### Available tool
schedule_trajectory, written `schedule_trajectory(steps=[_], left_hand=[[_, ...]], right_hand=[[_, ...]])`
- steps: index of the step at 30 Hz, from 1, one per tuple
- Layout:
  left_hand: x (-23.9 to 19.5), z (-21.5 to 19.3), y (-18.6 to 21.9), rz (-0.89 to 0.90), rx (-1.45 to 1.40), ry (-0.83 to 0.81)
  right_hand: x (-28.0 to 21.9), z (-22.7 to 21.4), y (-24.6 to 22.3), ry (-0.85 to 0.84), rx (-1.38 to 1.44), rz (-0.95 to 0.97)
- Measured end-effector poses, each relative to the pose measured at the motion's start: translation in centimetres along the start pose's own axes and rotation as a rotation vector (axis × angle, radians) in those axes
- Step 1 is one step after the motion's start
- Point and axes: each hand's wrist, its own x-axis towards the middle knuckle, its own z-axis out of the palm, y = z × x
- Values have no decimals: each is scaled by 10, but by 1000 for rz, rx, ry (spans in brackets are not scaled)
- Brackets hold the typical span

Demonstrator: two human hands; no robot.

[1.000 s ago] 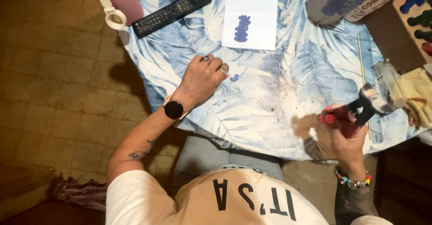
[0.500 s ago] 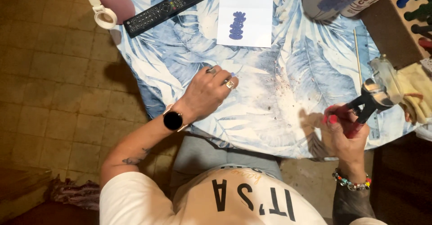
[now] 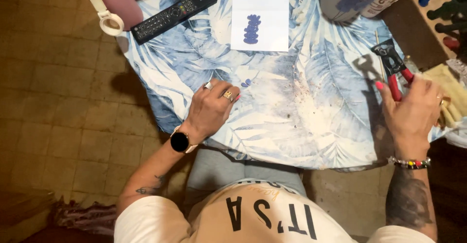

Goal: Trimming small pink plastic parts using a pair of side cutters

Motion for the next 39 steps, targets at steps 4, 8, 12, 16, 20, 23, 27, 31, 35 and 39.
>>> schedule_trajectory(steps=[4, 8, 12, 16, 20, 23, 27, 31, 35, 39], left_hand=[[-1, 9, -1, -23, -13, 1], [5, 13, 1, -27, -78, 24], [14, 16, 4, -11, -4, -26], [25, 13, 4, -20, 19, -57], [34, 19, 1, -20, 16, -147], [36, 27, -3, -2, 25, -167], [37, 31, -4, -19, 25, -192], [49, 22, 0, -48, -22, -249], [98, 22, -1, 58, -67, -202], [189, 37, -21, 201, -48, 160]], right_hand=[[1, 31, 17, -71, -160, 75], [2, 23, 9, -38, -148, 54], [3, 11, -1, -53, -74, 83], [-2, 16, 2, -18, -54, 43], [-5, 15, -4, 14, 56, 23], [-5, 15, -8, 44, 119, -24], [-7, 20, -7, 61, 139, -58], [-7, 21, -11, 77, 109, -41], [-4, 12, -24, 132, 237, -31], [1, 7, -31, 149, 318, -64]])
